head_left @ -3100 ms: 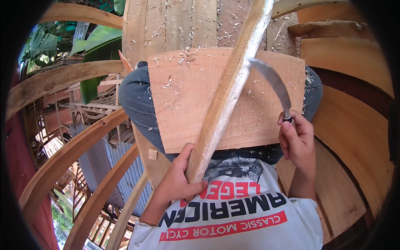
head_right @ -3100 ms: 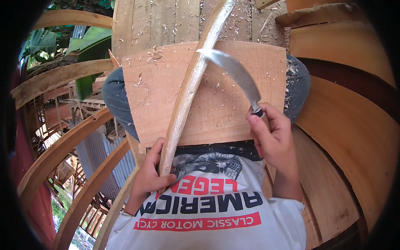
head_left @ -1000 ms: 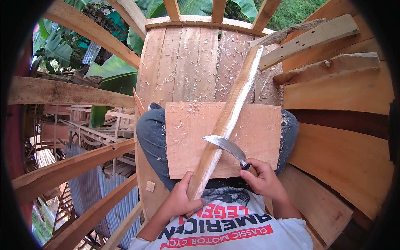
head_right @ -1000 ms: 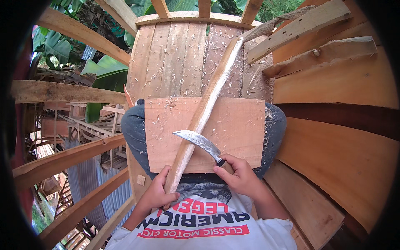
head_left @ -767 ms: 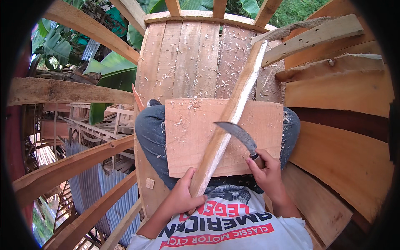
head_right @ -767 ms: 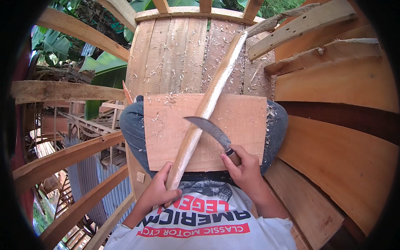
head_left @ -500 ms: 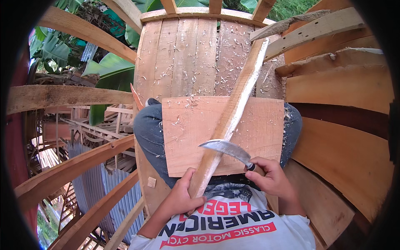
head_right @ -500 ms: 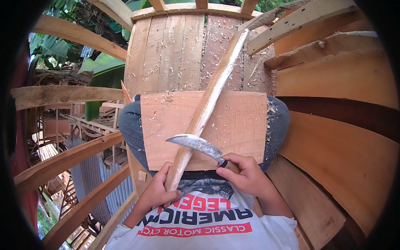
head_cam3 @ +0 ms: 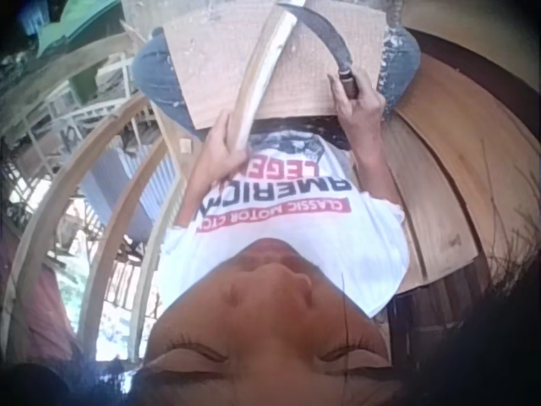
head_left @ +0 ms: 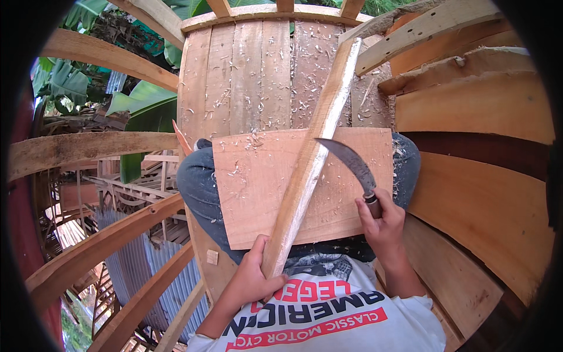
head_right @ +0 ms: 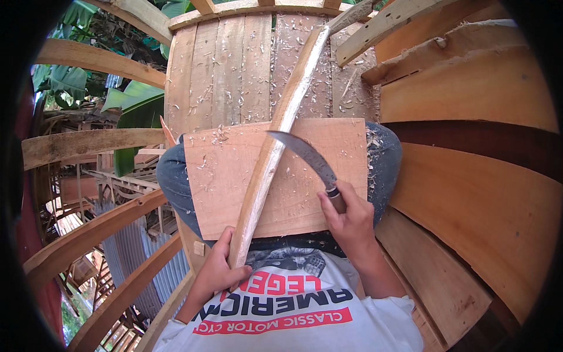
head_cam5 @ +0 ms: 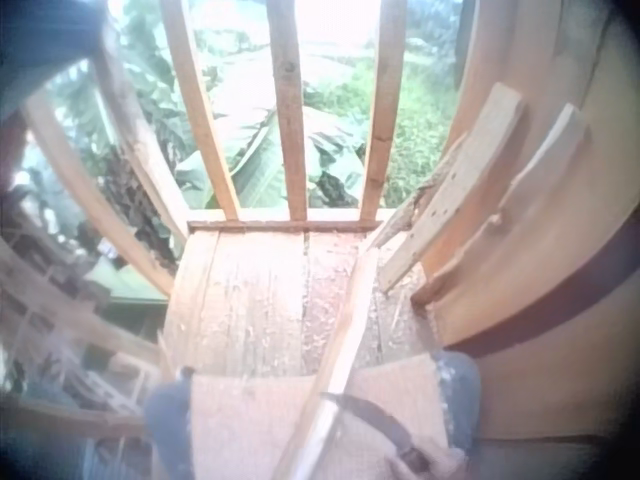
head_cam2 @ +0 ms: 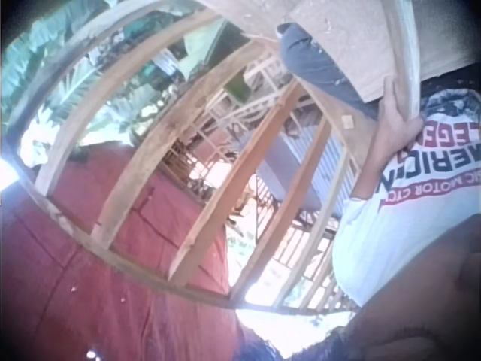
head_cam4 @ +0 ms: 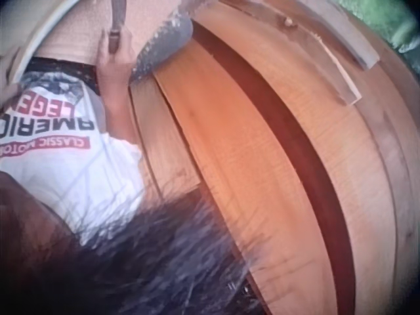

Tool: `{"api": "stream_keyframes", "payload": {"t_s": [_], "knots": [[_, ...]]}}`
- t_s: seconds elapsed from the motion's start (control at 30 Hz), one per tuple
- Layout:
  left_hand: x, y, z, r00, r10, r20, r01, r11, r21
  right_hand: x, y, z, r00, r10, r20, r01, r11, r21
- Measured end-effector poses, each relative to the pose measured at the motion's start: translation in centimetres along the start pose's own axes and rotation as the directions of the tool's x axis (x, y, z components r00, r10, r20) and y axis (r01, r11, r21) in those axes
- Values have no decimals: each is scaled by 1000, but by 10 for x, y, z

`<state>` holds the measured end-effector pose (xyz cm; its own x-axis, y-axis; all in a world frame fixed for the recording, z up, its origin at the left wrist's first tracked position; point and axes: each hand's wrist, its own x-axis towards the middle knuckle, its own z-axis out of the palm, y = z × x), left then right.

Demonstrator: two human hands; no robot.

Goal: The person sits cross-legged on a wooden platform and uses a curved knife to shave and smooth a long, thin piece of wood. They repeatedly scrape the blade along the wood's surface, removing thin shavings and refining its shape.

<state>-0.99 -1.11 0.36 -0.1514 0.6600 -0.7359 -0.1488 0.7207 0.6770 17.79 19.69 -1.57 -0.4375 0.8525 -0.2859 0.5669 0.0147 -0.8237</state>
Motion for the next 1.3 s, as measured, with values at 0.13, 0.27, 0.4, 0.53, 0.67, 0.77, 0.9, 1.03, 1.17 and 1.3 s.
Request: {"api": "stream_keyframes", "payload": {"t_s": [0.13, 0.27, 0.4, 0.53, 0.67, 0.77, 0.9, 1.03, 1.17, 1.3], "knots": [[0, -7, -6, 997, 82, 1, -81, 994, 78, -3, 13, -20, 994, 74, -83, -52, 969, 242], [3, 4, -3, 1000, 7, 15, -8, 995, 95, -21, -8, -9, 868, 28, 497, -204, 931, 304], [1, 6, -2, 998, 54, -27, -50, 987, 153, -5, -10, -6, 864, 159, 477, -308, 918, 252], [0, 13, 3, 997, -77, -24, 78, 997, 11, -23, -6, 2, 793, -165, 586, -2, 962, 274], [1, 20, 3, 998, -36, -44, 41, 993, 113, 4, -15, -17, 817, 229, 529, -362, 918, 162], [3, 3, 0, 999, 49, -14, -46, 988, 145, -13, -15, -6, 761, 3, 649, -198, 954, 227], [3, 10, 1, 998, 58, -25, -53, 986, 156, -5, -5, -7, 909, 110, 403, -205, 958, 202], [4, 12, 2, 1000, -24, -19, 25, 995, 95, -16, 0, 6, 967, -41, 252, 12, 993, 116], [1, -1, -2, 999, 46, -11, -46, 998, 47, 13, 13, -5, 934, -54, -353, 109, 985, 137], [0, 3, -3, 1000, 5, 8, -5, 999, 53, -18, -9, -18, 945, 64, 322, -155, 951, 268]]}}
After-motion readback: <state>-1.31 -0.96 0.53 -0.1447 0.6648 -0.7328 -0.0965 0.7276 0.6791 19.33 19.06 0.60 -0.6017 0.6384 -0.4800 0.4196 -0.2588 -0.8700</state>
